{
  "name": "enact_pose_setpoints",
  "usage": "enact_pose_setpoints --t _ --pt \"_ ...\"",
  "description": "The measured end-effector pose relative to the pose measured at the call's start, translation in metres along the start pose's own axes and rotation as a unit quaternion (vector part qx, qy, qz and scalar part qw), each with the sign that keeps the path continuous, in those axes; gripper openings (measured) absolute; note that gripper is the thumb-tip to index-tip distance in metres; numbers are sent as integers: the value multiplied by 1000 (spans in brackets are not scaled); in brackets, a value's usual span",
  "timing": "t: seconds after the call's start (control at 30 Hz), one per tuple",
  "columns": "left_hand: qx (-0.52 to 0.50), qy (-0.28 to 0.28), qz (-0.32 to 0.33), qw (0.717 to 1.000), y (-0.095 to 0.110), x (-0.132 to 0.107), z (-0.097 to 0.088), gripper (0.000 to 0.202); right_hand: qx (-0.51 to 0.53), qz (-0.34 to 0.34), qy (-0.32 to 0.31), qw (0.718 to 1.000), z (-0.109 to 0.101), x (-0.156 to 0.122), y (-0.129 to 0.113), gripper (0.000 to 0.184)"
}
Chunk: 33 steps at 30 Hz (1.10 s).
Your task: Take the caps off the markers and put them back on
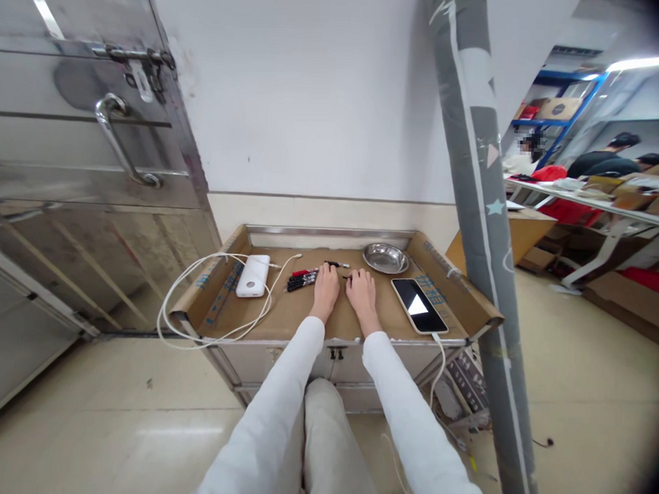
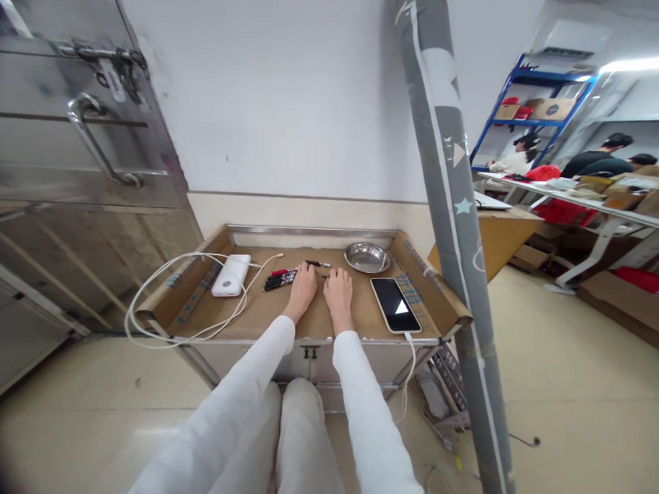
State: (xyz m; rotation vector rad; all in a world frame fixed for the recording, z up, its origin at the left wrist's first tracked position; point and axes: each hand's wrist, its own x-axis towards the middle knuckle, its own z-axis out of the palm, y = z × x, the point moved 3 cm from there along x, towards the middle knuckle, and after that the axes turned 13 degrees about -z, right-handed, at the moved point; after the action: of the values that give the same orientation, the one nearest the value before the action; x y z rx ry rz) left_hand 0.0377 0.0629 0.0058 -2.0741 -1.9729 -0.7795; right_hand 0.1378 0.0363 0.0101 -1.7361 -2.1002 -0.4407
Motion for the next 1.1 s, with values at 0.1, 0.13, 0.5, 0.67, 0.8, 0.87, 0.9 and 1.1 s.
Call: enact_pose_setpoints --t 0.1,0.13,0.5,0.67,0.8,0.87,0.9,1.1 --pt "-14 -6 13 1000 -1 -4 -2 26 8 -15 0 1000 1 0 0 21" --pt "-23 -10 17 1000 -1 -5 -3 25 12 -23 1 1000 1 0 0 21" --pt "-169 -82 -16 982 -8 -10 0 18 73 -62 -19 995 6 0 2 24" --pt "-205 -105 -50 972 -11 -8 0 14 91 -67 -24 993 6 0 3 23" --pt "-168 -103 -32 980 -10 -11 -8 15 109 -68 -19 992 6 0 3 23" --pt "-133 -87 -20 987 -8 -13 -12 15 117 -72 -13 990 6 0 3 23" --pt "-121 -78 -19 989 -8 -14 -14 14 119 -74 -11 990 6 0 3 23" --pt "-171 -83 -48 981 -10 -16 -14 15 113 -84 -7 990 7 0 3 24"
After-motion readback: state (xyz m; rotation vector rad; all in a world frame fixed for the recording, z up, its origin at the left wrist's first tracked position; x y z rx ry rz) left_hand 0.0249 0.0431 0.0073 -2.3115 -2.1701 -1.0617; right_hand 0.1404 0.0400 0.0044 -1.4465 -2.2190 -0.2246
